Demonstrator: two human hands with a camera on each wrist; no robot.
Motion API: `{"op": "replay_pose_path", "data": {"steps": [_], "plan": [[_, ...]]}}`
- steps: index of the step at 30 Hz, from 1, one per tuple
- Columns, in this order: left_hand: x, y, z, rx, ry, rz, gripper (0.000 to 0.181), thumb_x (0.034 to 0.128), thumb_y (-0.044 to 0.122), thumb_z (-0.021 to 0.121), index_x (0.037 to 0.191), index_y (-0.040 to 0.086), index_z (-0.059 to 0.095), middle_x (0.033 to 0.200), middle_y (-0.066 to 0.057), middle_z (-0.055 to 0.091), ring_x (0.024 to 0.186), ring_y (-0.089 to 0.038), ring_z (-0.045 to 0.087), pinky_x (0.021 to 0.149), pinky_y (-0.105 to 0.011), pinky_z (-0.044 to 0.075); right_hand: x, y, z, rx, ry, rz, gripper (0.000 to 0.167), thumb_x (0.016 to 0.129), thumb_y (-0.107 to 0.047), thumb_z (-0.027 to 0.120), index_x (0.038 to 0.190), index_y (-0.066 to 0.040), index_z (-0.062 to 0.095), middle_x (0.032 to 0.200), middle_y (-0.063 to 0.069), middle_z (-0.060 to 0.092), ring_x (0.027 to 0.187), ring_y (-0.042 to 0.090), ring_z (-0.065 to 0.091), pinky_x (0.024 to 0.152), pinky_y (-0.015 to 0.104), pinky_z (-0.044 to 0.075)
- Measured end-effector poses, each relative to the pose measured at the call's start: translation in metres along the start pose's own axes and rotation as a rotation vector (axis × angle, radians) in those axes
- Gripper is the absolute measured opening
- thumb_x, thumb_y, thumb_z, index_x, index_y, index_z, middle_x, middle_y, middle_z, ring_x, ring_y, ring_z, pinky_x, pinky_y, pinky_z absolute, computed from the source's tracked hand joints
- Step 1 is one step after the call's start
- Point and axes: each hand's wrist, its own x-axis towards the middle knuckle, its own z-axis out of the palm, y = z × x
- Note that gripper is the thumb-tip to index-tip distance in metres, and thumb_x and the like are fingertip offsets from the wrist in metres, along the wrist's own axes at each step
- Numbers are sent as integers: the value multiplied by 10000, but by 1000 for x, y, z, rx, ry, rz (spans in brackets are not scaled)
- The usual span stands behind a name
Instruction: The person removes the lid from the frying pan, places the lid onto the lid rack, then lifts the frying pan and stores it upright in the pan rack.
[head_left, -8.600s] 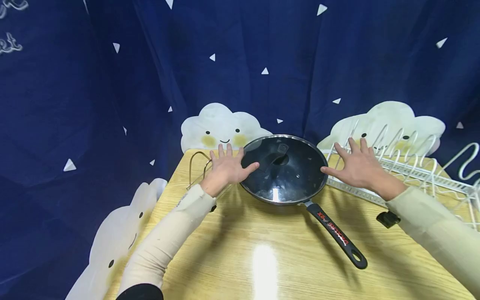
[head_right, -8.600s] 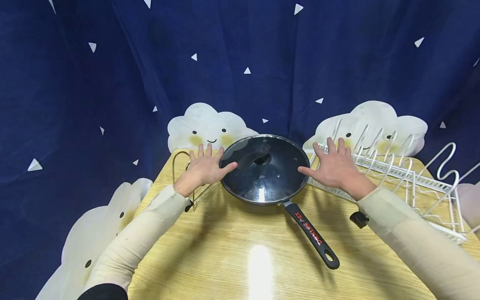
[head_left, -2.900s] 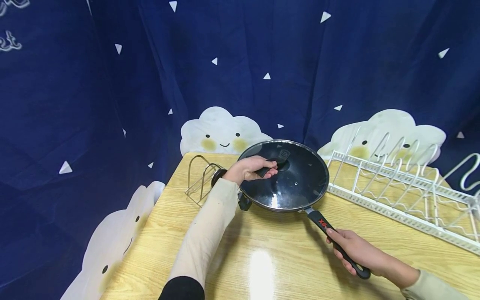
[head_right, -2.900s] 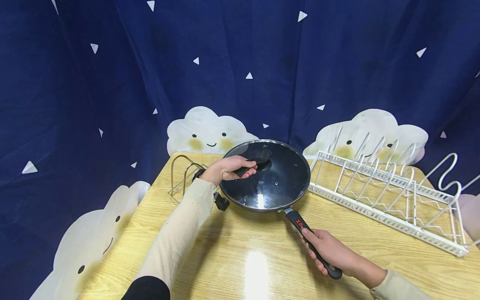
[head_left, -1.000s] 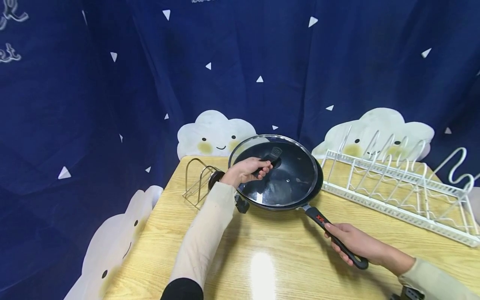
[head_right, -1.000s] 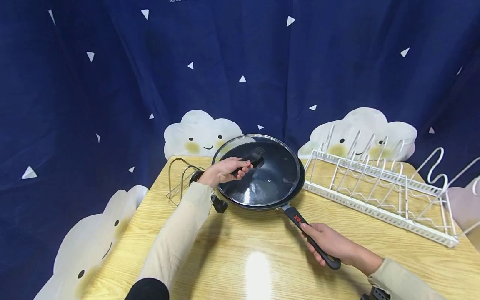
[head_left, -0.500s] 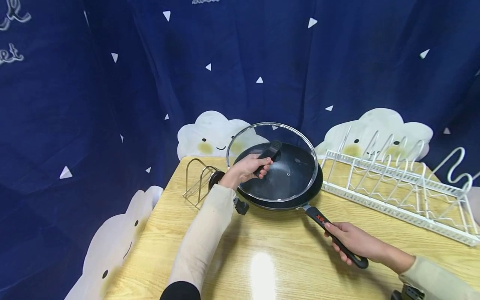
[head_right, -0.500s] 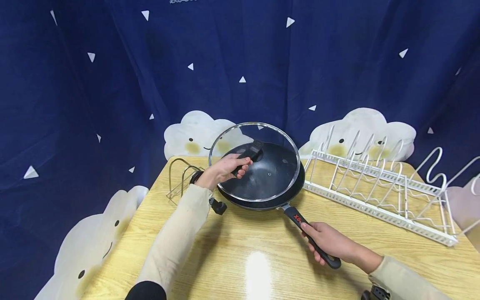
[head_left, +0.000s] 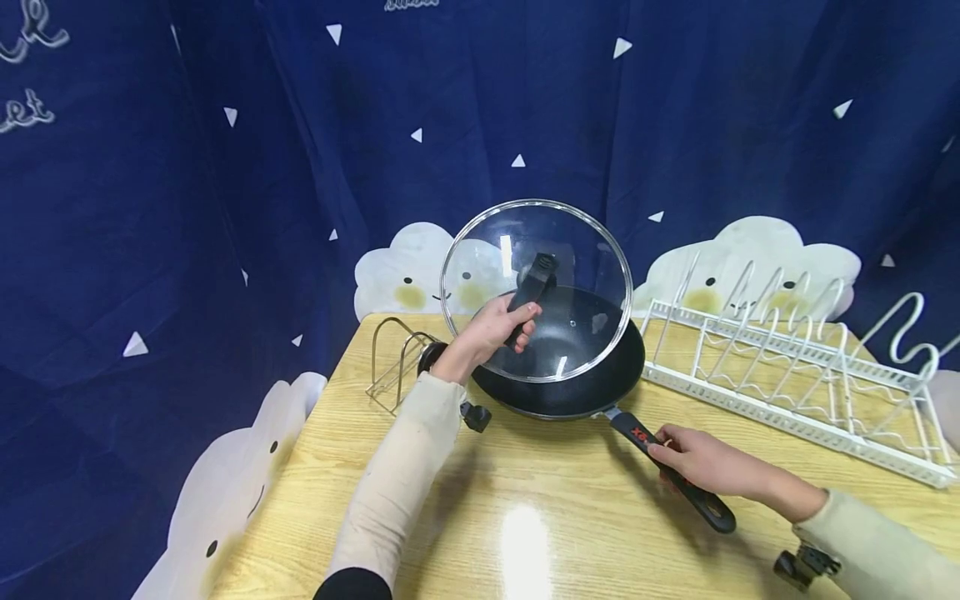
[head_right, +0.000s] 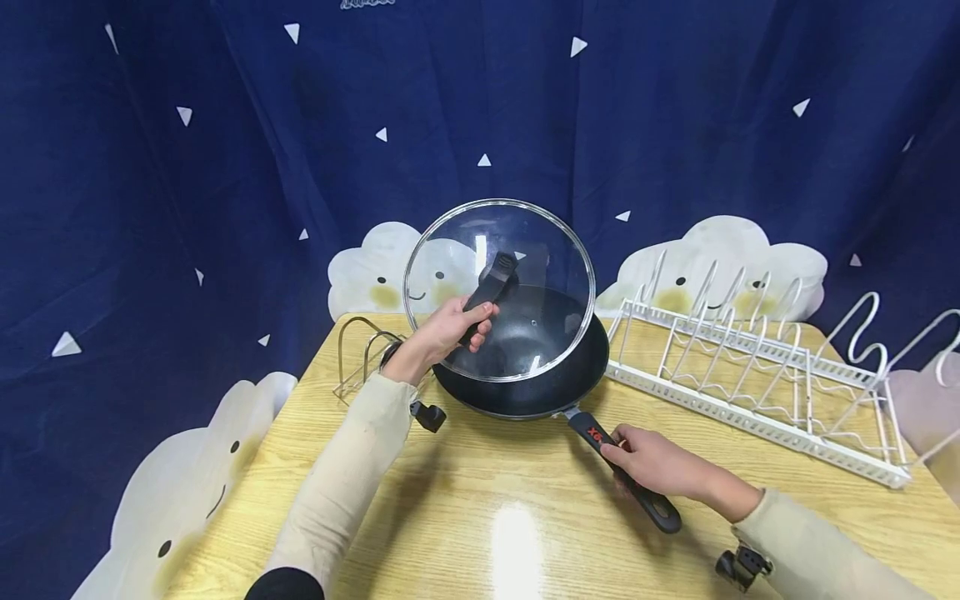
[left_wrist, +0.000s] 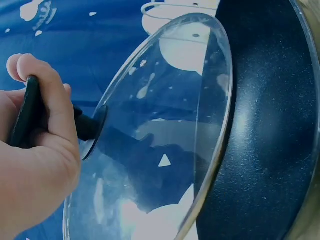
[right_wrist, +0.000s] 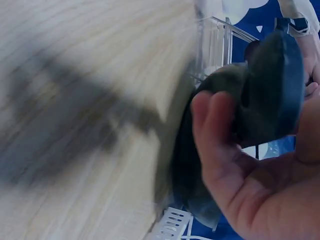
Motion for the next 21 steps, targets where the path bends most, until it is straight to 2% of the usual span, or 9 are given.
{"op": "replay_pose_path", "data": {"steps": [2,6,9,11,16,21], "plan": [[-2,2,1,1,11,29,132,1019,136,429,1015,13,475,607,-11,451,448,-108,425,445,-228,400,1,-2,-2,-82,31,11,291,1000,-303,476,986,-13,502,740,61,553,601,193,492,513,300,409],[-6,5,1,-10,45,70,128,1013,142,449,1019,20,487,608,-18,460,440,-100,433,439,-233,409,1,-7,-5,-191,70,15,316,980,-304,517,1056,2,531,847,54,567,709,186,531,591,317,430],[-12,9,0,11,65,105,190,1010,156,461,1054,-27,487,613,-18,466,441,-101,440,439,-239,419,1,-12,-10,-224,95,-12,357,970,-283,538,1113,45,526,976,83,605,857,224,589,683,364,477],[-16,11,0,31,72,140,221,1008,155,467,1072,-56,478,614,-23,471,436,-105,444,442,-245,426,2,-17,-13,-240,110,-30,363,966,-263,544,1120,65,520,992,88,612,901,245,597,719,375,486],[-25,16,-3,72,89,217,178,1003,143,477,1035,-32,485,604,-34,480,418,-113,457,432,-249,425,7,-29,-21,-277,150,-80,360,963,-239,545,1124,81,523,987,85,622,918,252,599,741,380,489],[-33,21,-8,94,123,275,149,997,146,491,1000,-3,494,592,-37,483,398,-113,457,420,-246,431,16,-43,-27,-280,182,-121,280,960,-204,546,1089,45,545,965,80,613,868,202,581,713,349,483]]}}
